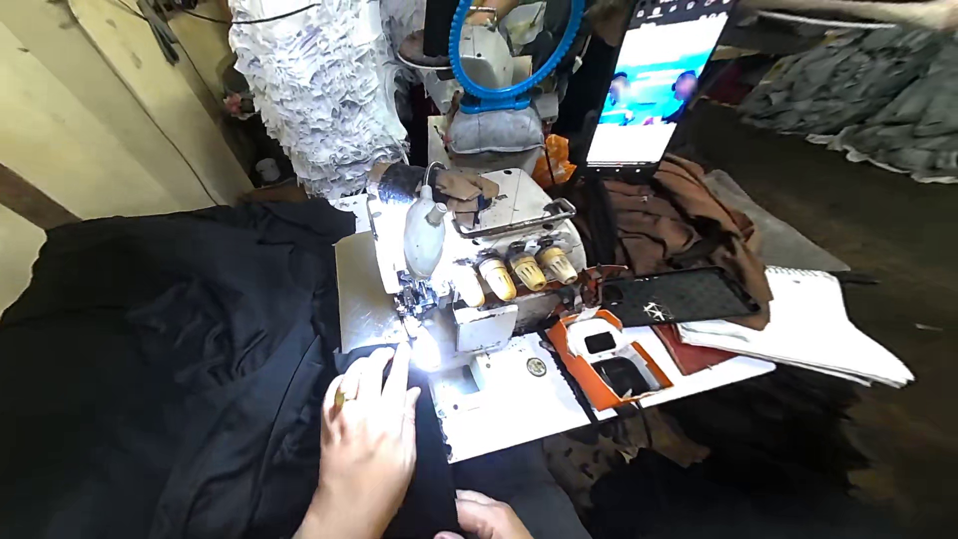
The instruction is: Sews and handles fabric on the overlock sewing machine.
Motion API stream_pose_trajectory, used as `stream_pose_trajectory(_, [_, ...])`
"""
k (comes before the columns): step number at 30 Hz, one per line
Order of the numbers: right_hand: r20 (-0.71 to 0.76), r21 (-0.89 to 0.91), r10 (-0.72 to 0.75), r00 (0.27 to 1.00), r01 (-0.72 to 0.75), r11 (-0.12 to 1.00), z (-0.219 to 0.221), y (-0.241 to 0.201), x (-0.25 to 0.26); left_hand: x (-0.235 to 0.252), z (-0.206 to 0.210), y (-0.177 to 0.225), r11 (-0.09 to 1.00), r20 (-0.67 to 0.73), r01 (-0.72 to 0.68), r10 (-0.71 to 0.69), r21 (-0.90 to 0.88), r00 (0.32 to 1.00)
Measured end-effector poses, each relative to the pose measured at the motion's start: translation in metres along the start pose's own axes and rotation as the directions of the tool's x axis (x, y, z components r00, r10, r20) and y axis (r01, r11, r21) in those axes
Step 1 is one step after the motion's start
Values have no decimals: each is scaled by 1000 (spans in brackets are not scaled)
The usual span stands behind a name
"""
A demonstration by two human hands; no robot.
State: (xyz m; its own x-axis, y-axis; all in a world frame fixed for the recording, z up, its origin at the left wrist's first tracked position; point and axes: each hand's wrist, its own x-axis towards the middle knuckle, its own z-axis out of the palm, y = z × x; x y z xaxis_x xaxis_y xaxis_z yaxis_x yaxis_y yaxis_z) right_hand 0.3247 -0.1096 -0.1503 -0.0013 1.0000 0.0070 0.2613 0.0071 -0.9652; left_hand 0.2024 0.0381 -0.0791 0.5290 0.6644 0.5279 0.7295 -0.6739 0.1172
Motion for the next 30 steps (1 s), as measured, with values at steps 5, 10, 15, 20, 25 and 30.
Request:
stream_pose_trajectory(5, [-107,39,46,993,-42,998,-19,-33,31,47,14,-31,992,178,59,-38,-114,983])
stream_pose_trajectory(10, [-166,198,99,981,-65,978,-26,-36,66,91,28,-45,989,123,-33,51,-143,991])
stream_pose_trajectory(15, [-151,291,134,979,-86,953,-19,-37,60,110,29,-51,980,183,23,14,-200,983])
stream_pose_trajectory(20, [-129,315,120,984,-74,946,-16,-41,53,131,34,-63,975,108,77,-56,-209,993])
stream_pose_trajectory(25, [-73,-67,-4,997,-1,998,-3,-31,20,56,5,-39,939,-222,-28,-52,-343,974])
stream_pose_trajectory(30, [82,-309,-118,990,138,941,11,-14,-23,-96,-16,11,565,441,438,-142,-699,886])
